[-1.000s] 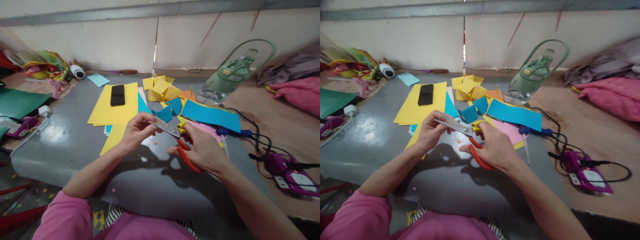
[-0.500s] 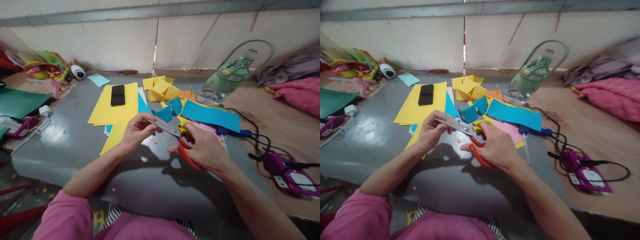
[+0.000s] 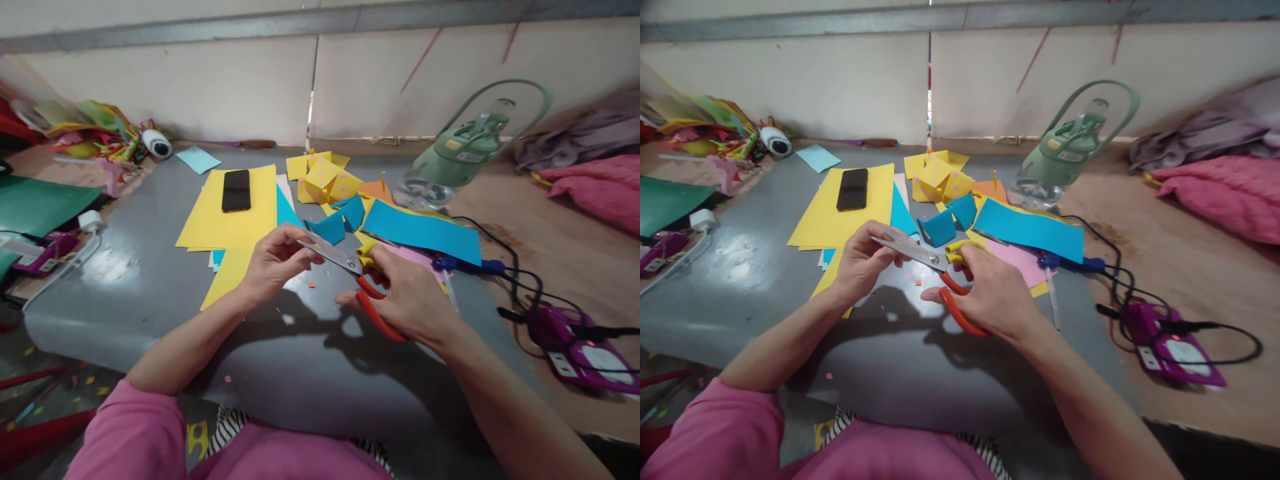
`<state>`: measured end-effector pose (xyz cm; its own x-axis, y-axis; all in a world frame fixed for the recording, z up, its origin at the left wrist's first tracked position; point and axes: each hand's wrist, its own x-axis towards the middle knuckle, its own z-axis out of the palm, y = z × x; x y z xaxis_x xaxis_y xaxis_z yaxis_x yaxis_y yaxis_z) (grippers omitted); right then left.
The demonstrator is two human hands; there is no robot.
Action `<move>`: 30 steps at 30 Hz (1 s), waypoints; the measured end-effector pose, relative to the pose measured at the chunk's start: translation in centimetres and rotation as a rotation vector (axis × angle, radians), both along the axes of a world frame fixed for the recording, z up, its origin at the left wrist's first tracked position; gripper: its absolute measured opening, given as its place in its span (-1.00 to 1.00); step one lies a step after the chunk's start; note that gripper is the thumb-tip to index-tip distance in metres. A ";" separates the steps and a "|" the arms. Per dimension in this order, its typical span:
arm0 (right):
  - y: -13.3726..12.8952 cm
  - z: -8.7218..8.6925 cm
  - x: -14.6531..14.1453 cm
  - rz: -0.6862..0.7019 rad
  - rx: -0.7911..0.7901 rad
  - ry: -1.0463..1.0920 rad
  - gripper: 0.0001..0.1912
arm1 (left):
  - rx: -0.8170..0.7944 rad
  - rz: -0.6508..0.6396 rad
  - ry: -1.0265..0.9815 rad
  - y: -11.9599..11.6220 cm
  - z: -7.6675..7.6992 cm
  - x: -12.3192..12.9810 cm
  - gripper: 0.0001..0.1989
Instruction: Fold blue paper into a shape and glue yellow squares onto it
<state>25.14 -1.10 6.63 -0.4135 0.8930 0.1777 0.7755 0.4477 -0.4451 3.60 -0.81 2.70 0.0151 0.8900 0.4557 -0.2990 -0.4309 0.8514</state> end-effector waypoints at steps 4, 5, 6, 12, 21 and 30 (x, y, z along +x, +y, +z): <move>0.0 0.0 -0.1 -0.005 -0.017 0.011 -0.47 | 0.006 -0.002 -0.005 -0.1 0.0 0.0 -0.78; 0.0 0.0 -0.1 -0.005 -0.017 0.015 -0.47 | 0.007 -0.004 -0.006 -0.1 0.0 0.0 -0.79; 0.0 0.0 -0.1 -0.004 -0.017 0.019 -0.47 | 0.008 -0.008 -0.007 0.0 -0.1 0.0 -0.81; 0.2 0.0 0.0 -0.001 -0.031 -0.032 -0.46 | -0.044 -0.003 -0.014 0.1 0.2 0.1 -0.78; 0.3 -0.4 0.1 0.027 -0.042 -0.061 -0.45 | -0.023 0.000 0.065 -0.4 0.5 0.2 -0.77; 0.0 -0.3 -0.1 0.041 -0.086 -0.026 -0.45 | 0.004 0.025 0.064 -0.3 0.4 0.2 -0.81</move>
